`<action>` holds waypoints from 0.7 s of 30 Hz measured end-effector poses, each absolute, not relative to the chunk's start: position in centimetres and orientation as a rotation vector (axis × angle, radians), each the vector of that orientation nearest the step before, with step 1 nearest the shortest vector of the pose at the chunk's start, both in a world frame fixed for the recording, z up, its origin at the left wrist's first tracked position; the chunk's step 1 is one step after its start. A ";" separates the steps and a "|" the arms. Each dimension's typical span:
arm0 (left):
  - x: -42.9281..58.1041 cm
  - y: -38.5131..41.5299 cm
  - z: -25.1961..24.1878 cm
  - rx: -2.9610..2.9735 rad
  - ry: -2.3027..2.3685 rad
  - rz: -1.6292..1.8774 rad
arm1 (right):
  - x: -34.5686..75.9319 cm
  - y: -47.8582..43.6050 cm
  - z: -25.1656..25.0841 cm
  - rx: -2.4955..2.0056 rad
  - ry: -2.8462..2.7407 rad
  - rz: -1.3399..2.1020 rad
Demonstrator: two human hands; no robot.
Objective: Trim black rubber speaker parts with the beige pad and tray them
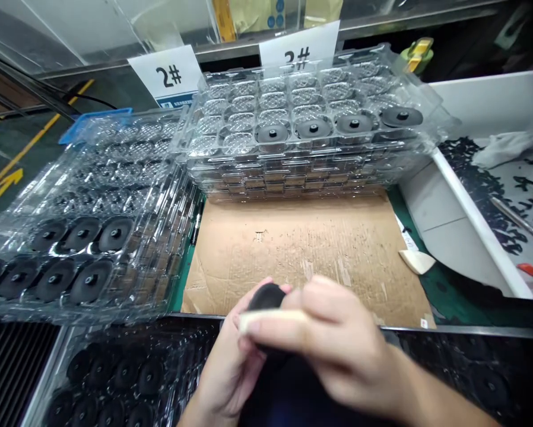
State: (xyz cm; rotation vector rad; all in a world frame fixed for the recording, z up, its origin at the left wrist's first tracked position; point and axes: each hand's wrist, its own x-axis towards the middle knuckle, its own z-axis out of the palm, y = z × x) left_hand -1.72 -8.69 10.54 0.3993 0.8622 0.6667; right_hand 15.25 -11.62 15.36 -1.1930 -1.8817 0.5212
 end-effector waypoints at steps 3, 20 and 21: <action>-1.7 -8.8 10.8 0.382 0.847 0.732 | 15.2 -11.5 14.9 -1.381 -1.824 0.602; -0.3 -8.9 11.0 0.633 1.013 1.137 | 14.5 -12.3 8.1 -1.667 -1.347 0.750; -0.1 -9.0 11.1 0.626 0.995 1.130 | 14.0 -12.0 9.9 -1.618 -1.314 0.655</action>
